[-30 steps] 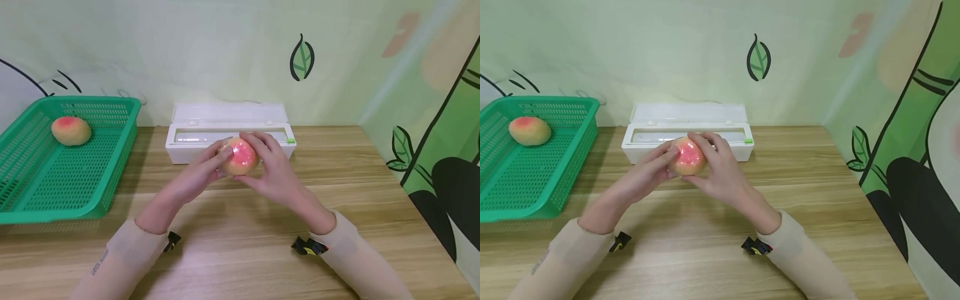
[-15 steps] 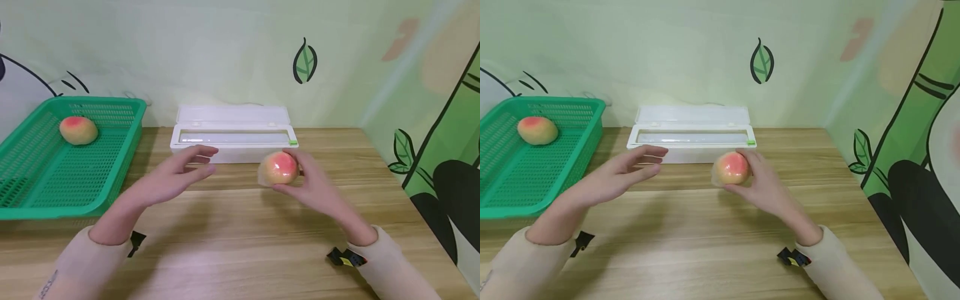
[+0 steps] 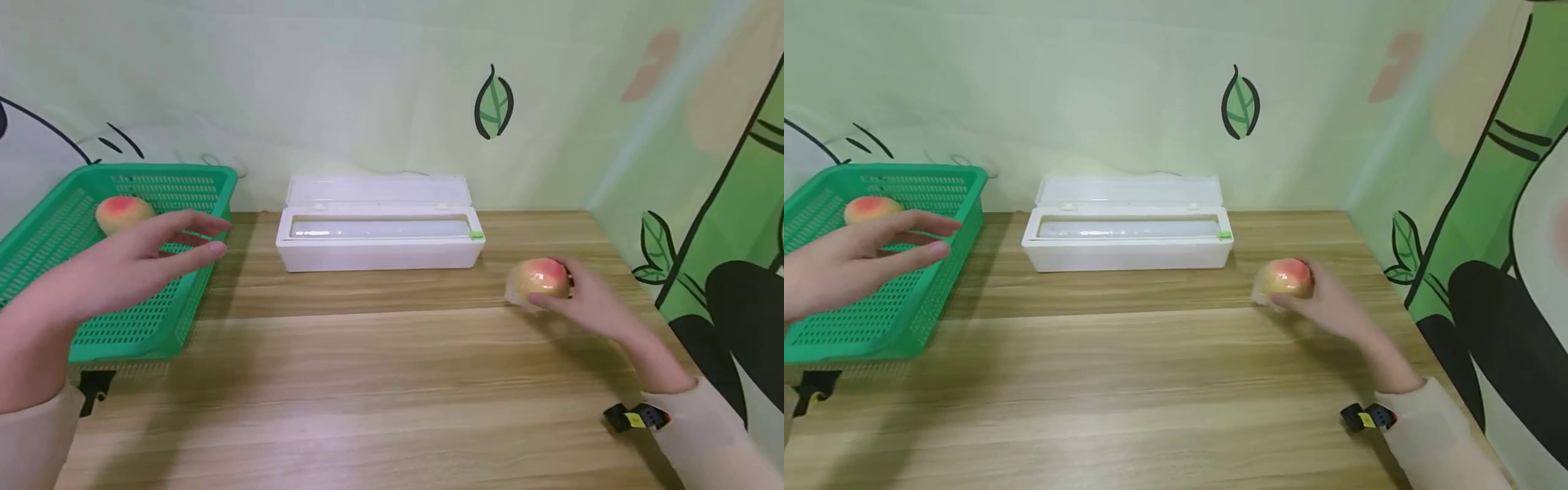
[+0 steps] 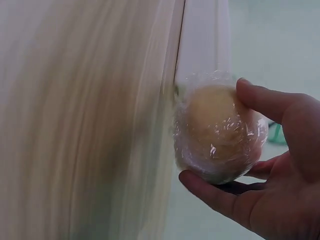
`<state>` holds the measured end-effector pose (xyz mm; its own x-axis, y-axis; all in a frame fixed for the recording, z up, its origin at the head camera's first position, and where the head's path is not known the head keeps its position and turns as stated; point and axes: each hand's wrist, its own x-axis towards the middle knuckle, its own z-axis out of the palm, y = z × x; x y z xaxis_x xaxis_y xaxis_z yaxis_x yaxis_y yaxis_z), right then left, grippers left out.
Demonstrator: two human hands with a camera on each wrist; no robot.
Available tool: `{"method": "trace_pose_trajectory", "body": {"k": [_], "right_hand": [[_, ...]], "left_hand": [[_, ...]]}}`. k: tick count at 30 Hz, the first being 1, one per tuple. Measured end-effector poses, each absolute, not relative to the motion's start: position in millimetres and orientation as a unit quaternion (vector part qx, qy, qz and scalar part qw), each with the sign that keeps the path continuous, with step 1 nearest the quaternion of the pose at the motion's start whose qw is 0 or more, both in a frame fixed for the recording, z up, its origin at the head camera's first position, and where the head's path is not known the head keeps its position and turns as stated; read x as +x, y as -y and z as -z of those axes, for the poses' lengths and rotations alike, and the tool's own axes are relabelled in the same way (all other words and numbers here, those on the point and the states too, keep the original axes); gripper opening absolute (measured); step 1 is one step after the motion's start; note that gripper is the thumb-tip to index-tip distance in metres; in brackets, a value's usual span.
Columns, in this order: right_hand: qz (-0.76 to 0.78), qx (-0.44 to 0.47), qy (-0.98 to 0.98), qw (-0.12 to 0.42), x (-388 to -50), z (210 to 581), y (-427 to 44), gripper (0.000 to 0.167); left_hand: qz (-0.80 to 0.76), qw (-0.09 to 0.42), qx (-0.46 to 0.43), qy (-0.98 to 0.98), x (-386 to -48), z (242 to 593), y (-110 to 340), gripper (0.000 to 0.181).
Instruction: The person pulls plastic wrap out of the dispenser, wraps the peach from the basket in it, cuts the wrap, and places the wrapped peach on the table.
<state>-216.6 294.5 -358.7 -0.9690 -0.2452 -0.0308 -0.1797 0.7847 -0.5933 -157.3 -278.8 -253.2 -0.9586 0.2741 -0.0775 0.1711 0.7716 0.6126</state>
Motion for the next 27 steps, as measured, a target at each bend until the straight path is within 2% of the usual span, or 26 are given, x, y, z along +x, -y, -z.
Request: {"method": "trace_pose_trajectory", "body": {"k": [4,12,18,27], "right_hand": [[0.293,-0.076,-0.950,0.073,-231,360,-319,0.093],[0.324,-0.013,-0.944,0.060,-246,367,-351,0.093],[0.349,-0.004,-0.935,0.058,-254,371,-360,0.092],[0.342,-0.015,-0.938,0.061,-259,375,-362,0.091]], "left_hand": [[-0.284,0.102,0.109,-0.947,-172,248,281,0.062],[-0.203,0.121,0.134,-0.962,-206,250,252,0.072],[-0.167,0.110,0.161,-0.966,-226,258,231,0.063],[-0.159,0.127,0.181,-0.962,-253,276,209,0.050]]}}
